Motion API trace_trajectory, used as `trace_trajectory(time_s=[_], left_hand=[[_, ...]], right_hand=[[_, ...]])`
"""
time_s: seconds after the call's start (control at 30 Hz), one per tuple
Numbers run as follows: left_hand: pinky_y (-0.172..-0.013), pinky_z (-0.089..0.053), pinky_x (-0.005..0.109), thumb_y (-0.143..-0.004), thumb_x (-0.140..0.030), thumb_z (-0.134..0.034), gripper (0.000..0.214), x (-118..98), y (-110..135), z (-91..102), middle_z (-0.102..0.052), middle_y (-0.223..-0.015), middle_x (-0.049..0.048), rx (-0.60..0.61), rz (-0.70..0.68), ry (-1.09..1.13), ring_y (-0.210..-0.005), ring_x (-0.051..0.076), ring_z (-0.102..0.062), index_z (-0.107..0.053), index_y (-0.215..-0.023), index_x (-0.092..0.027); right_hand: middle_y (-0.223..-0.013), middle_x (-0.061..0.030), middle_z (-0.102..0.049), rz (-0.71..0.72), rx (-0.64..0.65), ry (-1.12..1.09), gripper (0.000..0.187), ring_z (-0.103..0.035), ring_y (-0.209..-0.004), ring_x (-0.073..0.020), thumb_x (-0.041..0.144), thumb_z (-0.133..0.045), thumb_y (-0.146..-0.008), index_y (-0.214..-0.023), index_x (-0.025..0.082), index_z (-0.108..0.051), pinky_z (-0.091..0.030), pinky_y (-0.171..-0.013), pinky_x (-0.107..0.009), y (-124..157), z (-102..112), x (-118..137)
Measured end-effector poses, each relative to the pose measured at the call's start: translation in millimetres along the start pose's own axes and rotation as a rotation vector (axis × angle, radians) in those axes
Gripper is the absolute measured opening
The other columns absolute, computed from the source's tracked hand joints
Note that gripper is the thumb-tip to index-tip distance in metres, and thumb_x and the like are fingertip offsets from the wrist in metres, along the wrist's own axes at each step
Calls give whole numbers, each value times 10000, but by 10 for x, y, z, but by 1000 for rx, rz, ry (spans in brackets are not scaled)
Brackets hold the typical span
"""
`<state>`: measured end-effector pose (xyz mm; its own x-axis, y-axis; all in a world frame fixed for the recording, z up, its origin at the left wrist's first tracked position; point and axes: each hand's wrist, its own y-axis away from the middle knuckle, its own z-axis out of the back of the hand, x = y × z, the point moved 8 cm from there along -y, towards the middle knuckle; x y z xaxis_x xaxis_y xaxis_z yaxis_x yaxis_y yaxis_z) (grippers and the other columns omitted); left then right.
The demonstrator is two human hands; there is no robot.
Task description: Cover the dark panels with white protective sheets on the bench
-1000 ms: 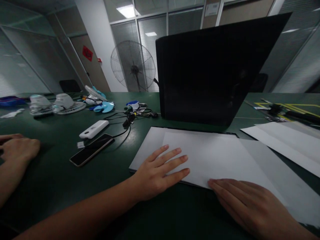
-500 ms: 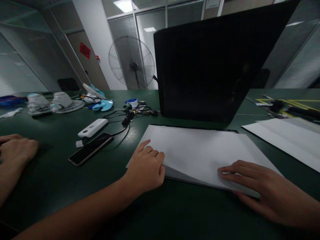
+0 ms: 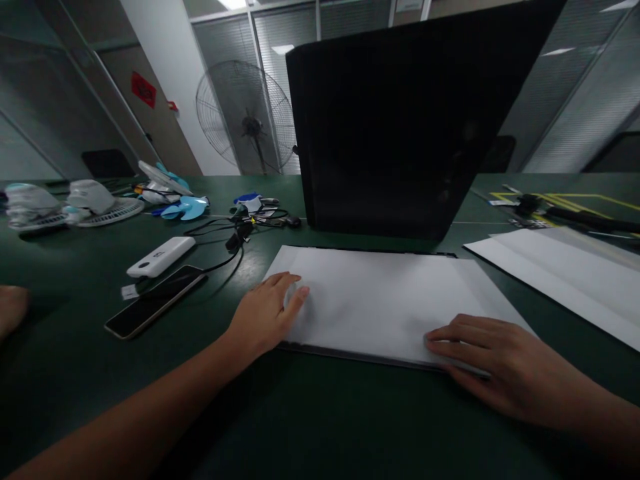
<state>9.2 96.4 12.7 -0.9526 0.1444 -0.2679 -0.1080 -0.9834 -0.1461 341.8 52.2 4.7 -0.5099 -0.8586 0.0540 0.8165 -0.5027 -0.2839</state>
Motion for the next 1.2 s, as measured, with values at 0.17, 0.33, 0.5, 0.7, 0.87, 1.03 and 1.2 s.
trace_trajectory(time_s=[0.17,0.33,0.5,0.7,0.87,1.03,1.2], left_hand=[[-1123,-483,547,-1055,-630,-250,708,-29,6,-21,-646,-1474,141,27,0,-9,-1301,343,-640,-675,-1365,-157],[-1152,-471,512,-1050,-606,-270,662,-43,-7,3,-674,-1446,108,14,-8,-28,-1319,320,-634,-717,-1306,-190],[-1185,-430,539,-1033,-577,-325,652,20,-48,-60,-571,-1554,167,16,32,-144,-1413,350,-562,-652,-1410,-158],[-1192,-430,527,-1008,-569,-382,686,81,-77,-146,-526,-1593,182,52,52,-203,-1429,367,-545,-572,-1493,-121],[-1210,-415,507,-987,-579,-439,690,90,-76,-161,-506,-1613,164,70,60,-228,-1460,364,-511,-555,-1512,-147],[-1195,-407,588,-1005,-591,-426,691,82,-76,-174,-443,-1643,215,78,39,-241,-1483,404,-472,-554,-1503,-130],[-1204,-355,649,-1033,-574,-416,647,51,-78,-184,-383,-1682,192,82,-32,-221,-1538,435,-373,-535,-1545,-198]], right_hand=[[-1299,-41,-739,2,54,-95,400,-720,-1129,-226,307,-650,-964,-1360,310,-702,-621,-964,-412,-30,50,16],[-1358,-91,-706,-368,-42,-9,436,-666,-1231,-295,456,-517,-1030,-1376,268,-703,-545,-1062,-535,124,104,-503],[-1398,-205,-645,-1020,71,226,739,-632,-1229,-384,652,-404,-1014,-1510,129,-567,-530,-1017,-576,608,71,-1266],[-1298,-183,-689,-1156,131,27,800,-680,-1101,-336,711,-350,-999,-1535,148,-537,-553,-937,-485,663,-34,-1305],[-1310,-191,-689,-1134,98,1,814,-683,-1099,-353,733,-357,-987,-1534,161,-547,-548,-928,-495,604,-25,-1284],[-1459,-238,-596,-1089,26,225,703,-590,-1285,-399,579,-372,-1039,-1500,81,-557,-477,-1037,-502,880,235,-1651],[-1541,-267,-510,-1132,42,253,715,-536,-1353,-393,557,-347,-1059,-1474,18,-565,-426,-1052,-467,1291,316,-1982]])
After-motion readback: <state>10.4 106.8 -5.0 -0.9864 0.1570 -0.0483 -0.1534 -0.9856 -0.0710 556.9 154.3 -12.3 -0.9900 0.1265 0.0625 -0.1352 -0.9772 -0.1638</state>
